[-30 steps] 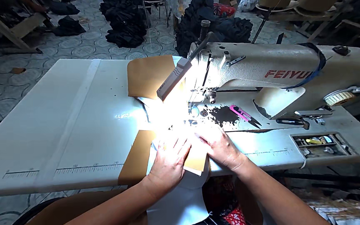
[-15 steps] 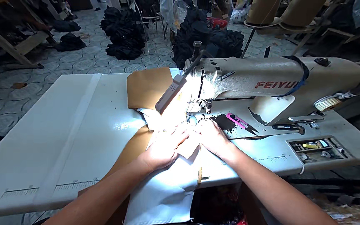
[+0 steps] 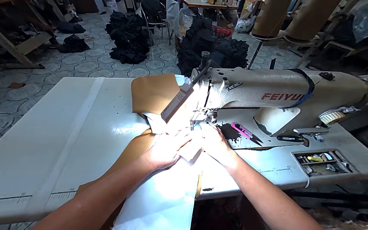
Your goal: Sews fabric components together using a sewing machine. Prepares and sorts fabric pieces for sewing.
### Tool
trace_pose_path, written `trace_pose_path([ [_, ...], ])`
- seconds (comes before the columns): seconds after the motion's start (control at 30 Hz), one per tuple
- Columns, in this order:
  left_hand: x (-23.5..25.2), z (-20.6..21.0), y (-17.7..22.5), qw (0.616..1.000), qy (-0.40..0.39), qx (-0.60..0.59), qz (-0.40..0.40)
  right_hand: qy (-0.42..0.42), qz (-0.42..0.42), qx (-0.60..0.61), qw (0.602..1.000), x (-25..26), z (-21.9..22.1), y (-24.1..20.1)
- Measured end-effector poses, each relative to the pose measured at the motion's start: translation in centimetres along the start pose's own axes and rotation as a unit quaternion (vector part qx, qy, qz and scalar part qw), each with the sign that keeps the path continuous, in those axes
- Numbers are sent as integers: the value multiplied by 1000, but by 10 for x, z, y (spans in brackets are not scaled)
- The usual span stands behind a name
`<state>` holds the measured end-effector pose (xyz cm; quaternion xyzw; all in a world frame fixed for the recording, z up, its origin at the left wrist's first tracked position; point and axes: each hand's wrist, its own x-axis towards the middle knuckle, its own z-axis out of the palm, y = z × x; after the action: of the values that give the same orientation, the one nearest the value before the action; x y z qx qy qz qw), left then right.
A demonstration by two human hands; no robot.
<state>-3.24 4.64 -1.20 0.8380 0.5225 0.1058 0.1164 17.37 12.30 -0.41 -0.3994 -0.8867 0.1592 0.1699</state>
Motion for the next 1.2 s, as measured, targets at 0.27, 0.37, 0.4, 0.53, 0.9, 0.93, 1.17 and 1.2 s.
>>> trace_pose_path([
  [0.27, 4, -4, -2, 1000, -12, -1, 3, -10, 32, 3, 999, 3, 0, -2],
  [0.37, 4, -3, -3, 1000, -7, 14, 8, -5, 31, 10, 999, 2, 1, 0],
  [0.4, 4, -4, -3, 1000, -6, 16, 13, -1, 33, 11, 999, 2, 1, -1],
  [0.53, 4, -15, -6, 998, -54, 24, 17, -5, 60, 36, 998, 2, -2, -5],
  [0.9, -63, -7, 90, 994, 50, 9, 101, 232, -82, 77, 966, -111, 15, -20],
  [0.93, -71, 8, 99, 992, 101, 30, 63, 268, -90, 73, 957, -135, 30, -23],
  [1.17, -89, 63, 118, 956, 285, 35, -57, 298, -90, -19, 950, -190, 84, -38],
  [1.2, -89, 64, 117, 952, 299, 22, -62, 299, -86, -26, 950, -189, 84, -38],
])
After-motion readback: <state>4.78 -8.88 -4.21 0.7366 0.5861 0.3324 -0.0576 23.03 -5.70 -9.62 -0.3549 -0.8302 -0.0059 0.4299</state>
